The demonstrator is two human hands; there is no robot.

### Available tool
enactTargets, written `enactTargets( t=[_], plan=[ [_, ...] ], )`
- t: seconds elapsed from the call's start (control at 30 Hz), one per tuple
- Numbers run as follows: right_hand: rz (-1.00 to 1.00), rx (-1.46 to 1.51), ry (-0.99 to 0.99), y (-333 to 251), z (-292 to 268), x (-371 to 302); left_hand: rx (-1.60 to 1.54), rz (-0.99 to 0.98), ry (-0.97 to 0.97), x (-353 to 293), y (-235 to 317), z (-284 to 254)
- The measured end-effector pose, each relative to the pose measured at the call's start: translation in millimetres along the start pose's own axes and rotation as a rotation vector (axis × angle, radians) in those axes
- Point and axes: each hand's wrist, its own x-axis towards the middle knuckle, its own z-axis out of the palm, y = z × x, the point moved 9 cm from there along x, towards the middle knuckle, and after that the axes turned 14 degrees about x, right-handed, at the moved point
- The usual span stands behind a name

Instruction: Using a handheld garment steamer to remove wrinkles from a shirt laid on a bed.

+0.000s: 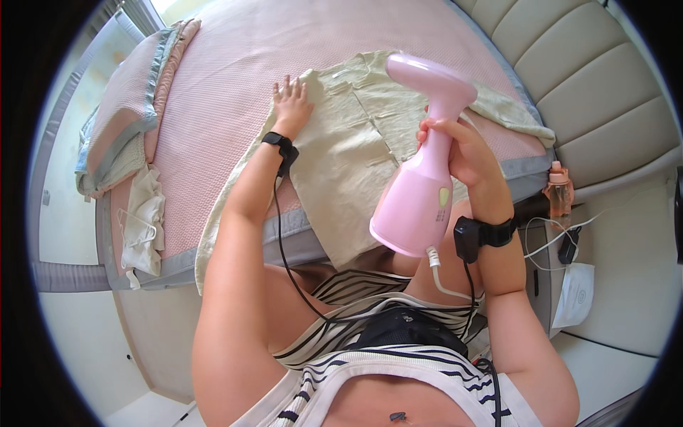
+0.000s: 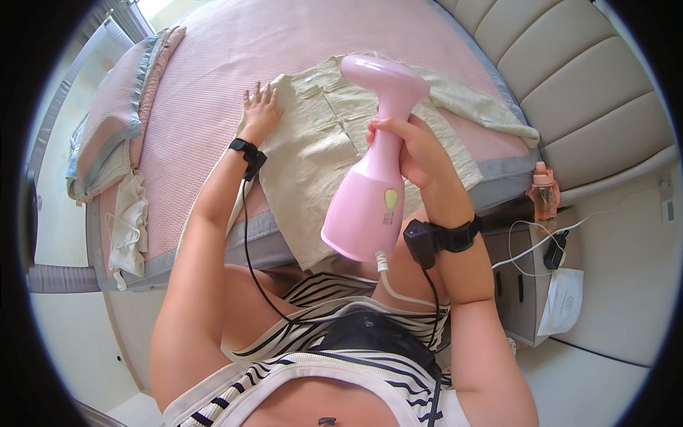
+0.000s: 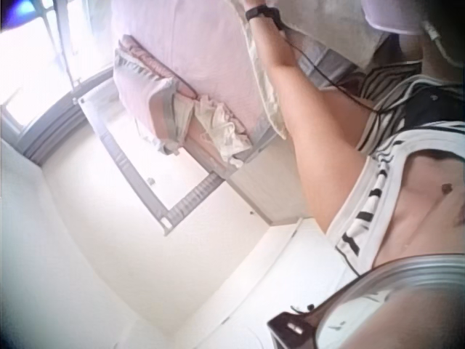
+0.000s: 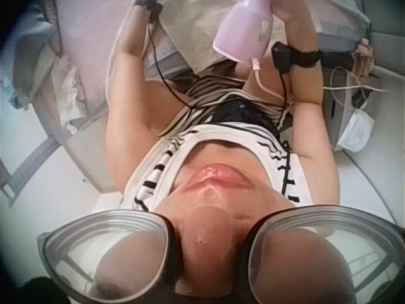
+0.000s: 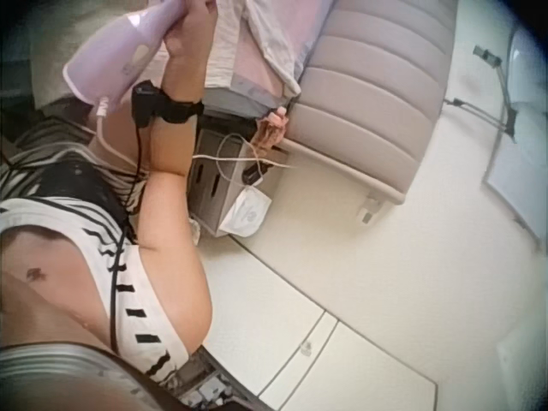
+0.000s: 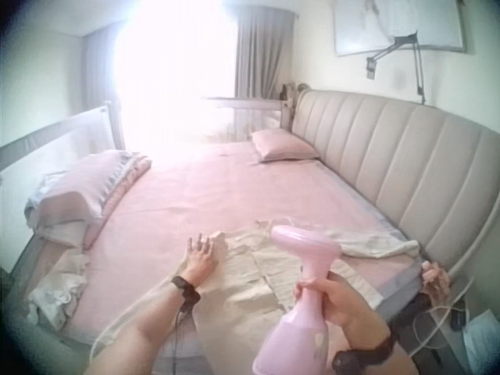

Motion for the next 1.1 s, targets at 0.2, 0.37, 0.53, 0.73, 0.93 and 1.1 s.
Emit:
enactTargets(
  t=[0.2,0.37,0.53,0.73,0.93,1.1],
  plan=[
    [0.086,0.025,-0.024,17.0,19.7,3.5,-0.014,0.041,-0.077,-0.5,-19.4,54.9],
    [0.120,0.029,-0.019,29.2,27.8,5.8,-0.205,0.088,-0.139,5.4,1.8,66.5],
    [0.147,0.028,0.009,40.5,34.4,12.9,-0.297,0.081,-0.120,3.7,-4.0,77.1],
    [0.139,-0.054,0.066,45.8,33.9,24.1,-0.360,0.153,-0.183,4.5,-1.1,68.2],
    [0.179,-0.054,-0.009,60.8,44.8,41.4,-0.484,0.089,-0.002,7.7,-28.2,59.1],
    [0.278,0.049,-0.083,75.2,55.1,55.9,-0.531,-0.084,0.207,-12.0,-113.9,22.0]
  ],
)
